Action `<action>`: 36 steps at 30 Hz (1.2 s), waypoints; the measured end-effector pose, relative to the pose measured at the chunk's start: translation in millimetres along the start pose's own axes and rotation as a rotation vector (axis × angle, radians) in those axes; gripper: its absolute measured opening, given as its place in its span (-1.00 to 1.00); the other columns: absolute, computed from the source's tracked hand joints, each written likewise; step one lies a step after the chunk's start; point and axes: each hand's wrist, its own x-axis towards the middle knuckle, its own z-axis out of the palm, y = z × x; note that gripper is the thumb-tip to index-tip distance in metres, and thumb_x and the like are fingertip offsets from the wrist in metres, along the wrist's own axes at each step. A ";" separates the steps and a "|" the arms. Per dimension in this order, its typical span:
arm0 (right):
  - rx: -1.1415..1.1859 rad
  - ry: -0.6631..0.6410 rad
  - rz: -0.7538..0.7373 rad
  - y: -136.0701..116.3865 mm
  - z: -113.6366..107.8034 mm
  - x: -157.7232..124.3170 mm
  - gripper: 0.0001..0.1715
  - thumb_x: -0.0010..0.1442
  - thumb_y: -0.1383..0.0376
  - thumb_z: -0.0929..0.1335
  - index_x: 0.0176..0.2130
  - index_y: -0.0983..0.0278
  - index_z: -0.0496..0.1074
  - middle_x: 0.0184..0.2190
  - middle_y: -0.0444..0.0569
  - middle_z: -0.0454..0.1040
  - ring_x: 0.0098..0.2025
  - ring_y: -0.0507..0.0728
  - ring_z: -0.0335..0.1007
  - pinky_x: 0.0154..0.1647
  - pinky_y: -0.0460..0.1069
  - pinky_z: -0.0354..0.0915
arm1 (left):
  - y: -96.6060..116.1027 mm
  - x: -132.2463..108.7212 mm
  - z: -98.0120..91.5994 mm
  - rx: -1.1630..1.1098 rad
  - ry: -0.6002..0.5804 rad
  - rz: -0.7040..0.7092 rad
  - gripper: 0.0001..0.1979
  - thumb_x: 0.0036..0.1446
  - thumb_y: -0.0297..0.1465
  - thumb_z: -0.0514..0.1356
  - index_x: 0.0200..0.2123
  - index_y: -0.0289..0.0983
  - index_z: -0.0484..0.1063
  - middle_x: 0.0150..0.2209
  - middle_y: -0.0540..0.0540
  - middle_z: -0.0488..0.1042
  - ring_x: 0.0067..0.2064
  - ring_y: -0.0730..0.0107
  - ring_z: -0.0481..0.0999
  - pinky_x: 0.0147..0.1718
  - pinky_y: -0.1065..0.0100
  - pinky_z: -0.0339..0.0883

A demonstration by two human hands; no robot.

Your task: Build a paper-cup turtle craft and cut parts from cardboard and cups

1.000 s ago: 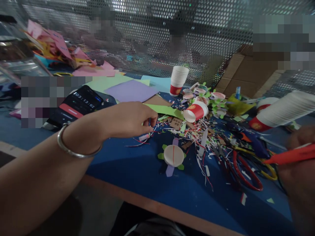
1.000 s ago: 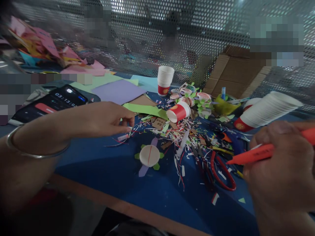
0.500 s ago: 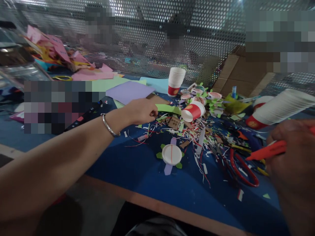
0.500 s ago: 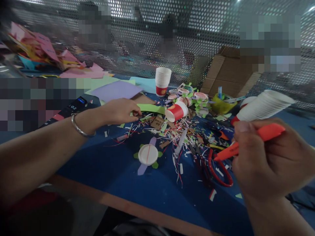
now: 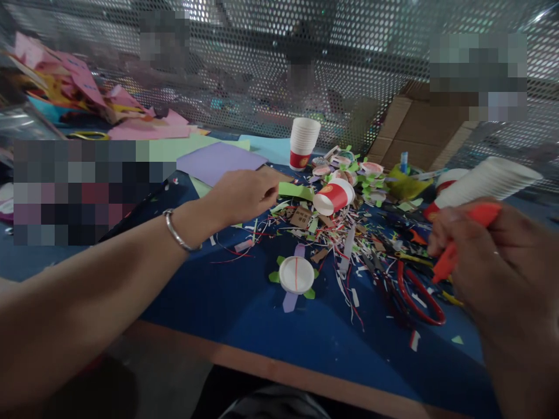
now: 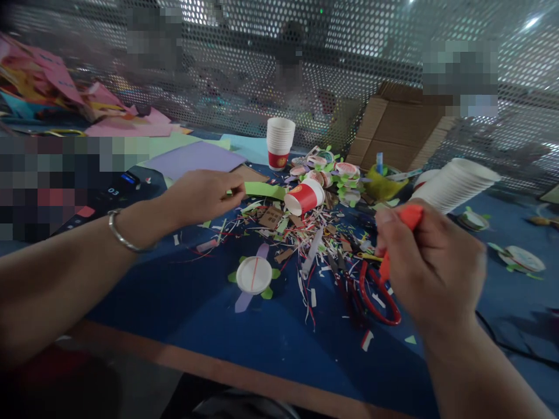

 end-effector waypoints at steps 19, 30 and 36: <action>-0.209 -0.492 -0.665 5.2 21.9 2.0 -0.70 0.32 0.40 0.31 0.01 0.19 0.52 -0.12 0.07 0.44 -0.13 0.23 0.32 -0.14 0.11 0.27 | 45.8 -62.2 -2.3 -0.265 0.274 0.684 -0.84 0.34 -0.51 0.11 -0.13 -0.34 0.50 -0.11 -0.15 0.56 -0.12 0.39 0.55 -0.17 0.39 0.43; -0.357 -0.627 -0.788 -3.3 37.3 -1.7 -0.76 0.24 0.45 0.30 -0.14 0.27 0.51 -0.21 0.10 0.48 -0.20 0.27 0.35 -0.21 0.14 0.28 | 44.9 -64.0 1.1 -0.296 0.122 0.682 -0.79 0.37 -0.49 0.04 -0.14 -0.30 0.49 -0.16 -0.12 0.54 -0.23 0.38 0.53 -0.36 0.35 0.34; -0.180 -0.499 -0.753 -7.2 35.8 0.8 -0.84 0.28 0.40 0.32 -0.13 0.31 0.48 -0.20 0.11 0.52 -0.17 0.26 0.41 -0.19 0.13 0.30 | 46.5 -62.8 3.5 -0.256 0.102 0.690 -0.82 0.29 -0.57 0.09 -0.20 -0.29 0.48 -0.20 -0.10 0.53 -0.24 0.32 0.46 -0.35 0.31 0.31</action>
